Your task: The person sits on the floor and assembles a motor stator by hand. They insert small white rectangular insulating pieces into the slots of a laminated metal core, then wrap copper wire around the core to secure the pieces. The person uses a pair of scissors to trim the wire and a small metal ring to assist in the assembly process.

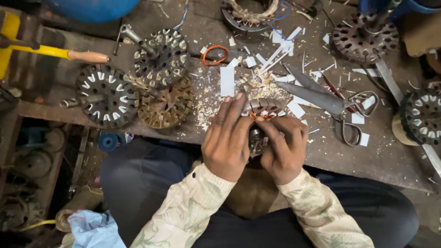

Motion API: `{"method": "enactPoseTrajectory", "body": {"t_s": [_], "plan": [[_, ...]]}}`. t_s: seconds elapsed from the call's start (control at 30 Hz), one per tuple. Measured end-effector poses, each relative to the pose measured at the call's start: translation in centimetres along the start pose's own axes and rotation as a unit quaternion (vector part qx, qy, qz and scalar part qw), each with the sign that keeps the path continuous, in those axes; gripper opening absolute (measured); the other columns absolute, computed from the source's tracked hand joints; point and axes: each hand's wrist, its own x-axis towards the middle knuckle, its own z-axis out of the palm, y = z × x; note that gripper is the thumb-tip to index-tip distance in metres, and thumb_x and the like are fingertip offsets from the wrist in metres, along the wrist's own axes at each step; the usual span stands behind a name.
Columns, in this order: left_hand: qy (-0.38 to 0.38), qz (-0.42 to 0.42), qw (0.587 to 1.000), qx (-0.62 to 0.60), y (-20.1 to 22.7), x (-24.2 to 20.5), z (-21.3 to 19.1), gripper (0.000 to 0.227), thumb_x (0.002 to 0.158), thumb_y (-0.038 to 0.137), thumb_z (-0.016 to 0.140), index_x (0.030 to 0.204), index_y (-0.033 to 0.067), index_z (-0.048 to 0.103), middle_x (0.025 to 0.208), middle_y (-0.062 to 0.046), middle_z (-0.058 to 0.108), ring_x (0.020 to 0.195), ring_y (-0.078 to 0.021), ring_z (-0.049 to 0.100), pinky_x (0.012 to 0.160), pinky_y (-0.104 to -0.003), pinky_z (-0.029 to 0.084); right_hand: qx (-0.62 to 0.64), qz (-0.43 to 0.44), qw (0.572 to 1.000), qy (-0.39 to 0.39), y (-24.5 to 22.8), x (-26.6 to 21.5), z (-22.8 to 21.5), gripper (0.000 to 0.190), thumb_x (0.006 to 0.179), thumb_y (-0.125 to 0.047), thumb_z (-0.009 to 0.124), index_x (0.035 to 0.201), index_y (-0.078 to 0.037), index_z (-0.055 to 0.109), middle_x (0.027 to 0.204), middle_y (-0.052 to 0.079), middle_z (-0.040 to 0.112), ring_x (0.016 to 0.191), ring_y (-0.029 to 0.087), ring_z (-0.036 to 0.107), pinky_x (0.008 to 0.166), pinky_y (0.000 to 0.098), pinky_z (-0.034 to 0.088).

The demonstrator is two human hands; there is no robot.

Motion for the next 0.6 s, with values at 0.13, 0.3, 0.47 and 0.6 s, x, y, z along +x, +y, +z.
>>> {"method": "enactPoseTrajectory", "body": {"t_s": [0.13,0.3,0.47,0.6], "plan": [[-0.009,0.008,1.000,0.017,-0.2,-0.5,0.0,0.018,0.102,-0.001,0.063,0.119,0.0010,0.066,0.146,-0.016,0.060,0.136,-0.0405,0.061,0.102,-0.044,0.056,0.018,0.018,1.000,0.001,-0.1,0.4,-0.7,0.059,0.074,0.018,0.055,0.126,-0.006,0.069,0.118,0.015,0.064,0.106,0.034,0.065,0.092,0.0415,0.052],[-0.017,0.026,1.000,-0.002,-0.8,-0.7,0.4,0.015,0.102,0.002,0.069,0.116,0.0032,0.063,0.148,-0.013,0.058,0.137,-0.0399,0.059,0.103,-0.043,0.055,0.064,0.077,0.991,0.091,2.0,1.5,-4.7,0.036,0.095,0.018,0.053,0.122,-0.002,0.066,0.117,0.014,0.065,0.091,0.026,0.068,0.078,0.0310,0.055],[-0.001,-0.031,0.994,-0.102,-0.8,-0.5,-0.1,0.036,0.100,0.004,0.070,0.129,0.0072,0.050,0.150,-0.012,0.056,0.135,-0.0355,0.060,0.116,-0.046,0.047,0.097,0.180,0.974,0.100,5.7,1.5,-6.5,0.020,0.102,0.005,0.061,0.119,-0.003,0.065,0.111,0.011,0.065,0.085,0.015,0.066,0.076,0.0270,0.054],[-0.067,-0.040,0.994,-0.082,-0.3,0.4,-1.3,0.048,0.092,0.002,0.071,0.134,0.0075,0.049,0.144,-0.012,0.062,0.131,-0.0312,0.064,0.118,-0.050,0.041,-0.022,0.164,0.986,-0.020,8.3,-0.3,-5.7,0.018,0.100,-0.001,0.074,0.117,-0.003,0.070,0.103,0.012,0.069,0.083,0.022,0.068,0.073,0.0329,0.053]]}}
